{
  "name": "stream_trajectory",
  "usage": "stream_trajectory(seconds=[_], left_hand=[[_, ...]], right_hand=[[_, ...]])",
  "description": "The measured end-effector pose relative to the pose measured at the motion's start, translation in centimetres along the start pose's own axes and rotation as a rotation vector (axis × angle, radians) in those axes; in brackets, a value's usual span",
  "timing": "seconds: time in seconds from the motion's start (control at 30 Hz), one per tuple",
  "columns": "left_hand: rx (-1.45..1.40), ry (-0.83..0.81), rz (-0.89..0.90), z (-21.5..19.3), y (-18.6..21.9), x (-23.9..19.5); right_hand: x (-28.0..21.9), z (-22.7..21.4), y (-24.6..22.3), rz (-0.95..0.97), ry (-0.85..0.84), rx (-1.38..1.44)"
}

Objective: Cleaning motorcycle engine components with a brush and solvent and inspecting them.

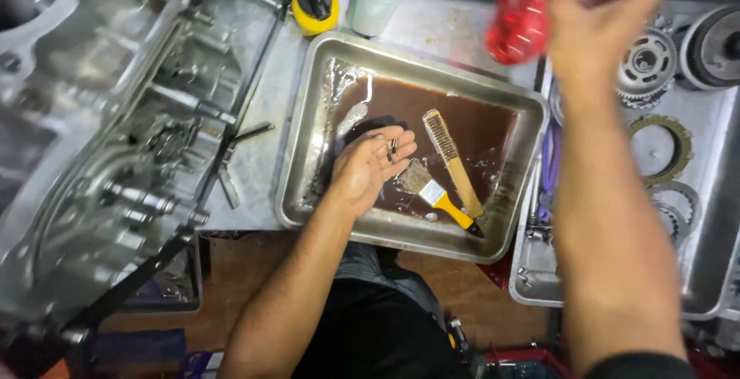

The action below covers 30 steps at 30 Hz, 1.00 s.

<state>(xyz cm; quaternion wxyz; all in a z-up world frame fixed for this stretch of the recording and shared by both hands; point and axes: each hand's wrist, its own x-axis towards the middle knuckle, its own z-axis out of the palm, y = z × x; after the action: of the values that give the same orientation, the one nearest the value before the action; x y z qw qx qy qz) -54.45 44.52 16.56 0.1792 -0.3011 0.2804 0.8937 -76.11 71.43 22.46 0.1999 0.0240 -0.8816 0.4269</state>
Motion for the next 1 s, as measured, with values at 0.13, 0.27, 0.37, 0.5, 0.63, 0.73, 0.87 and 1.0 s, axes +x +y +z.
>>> stream_trajectory(seconds=[0.13,0.27,0.37,0.5,0.63,0.73,0.87,1.0], left_hand=[[0.027,-0.071,-0.021,1.5,0.4,2.0],[0.057,-0.088,-0.038,2.9,0.4,2.9],[0.132,-0.077,-0.028,3.0,-1.0,3.9],[0.246,-0.088,0.047,2.2,-4.1,5.8],[0.394,-0.032,0.106,2.3,-5.8,6.6],[0.344,-0.081,-0.061,3.7,-4.4,5.6],[0.197,-0.163,-0.122,4.1,-4.1,5.0],[0.208,-0.152,-0.114,3.9,-4.8,5.1]], right_hand=[[-1.2,-9.0,-12.5,-0.420,-0.358,-0.166],[-3.5,-11.0,-18.5,0.164,-0.739,-0.713],[-6.7,-12.0,-19.5,-0.572,-0.977,-1.590],[-9.0,-13.1,-19.2,-0.386,-1.318,-1.594],[-10.5,-14.0,-17.9,-0.519,-1.216,-1.512],[-10.7,-14.7,-18.6,-0.577,-1.136,-1.538],[-11.7,-15.8,-17.1,-0.719,-0.960,-1.588],[-11.7,-15.8,-17.4,-0.619,-1.117,-1.624]])
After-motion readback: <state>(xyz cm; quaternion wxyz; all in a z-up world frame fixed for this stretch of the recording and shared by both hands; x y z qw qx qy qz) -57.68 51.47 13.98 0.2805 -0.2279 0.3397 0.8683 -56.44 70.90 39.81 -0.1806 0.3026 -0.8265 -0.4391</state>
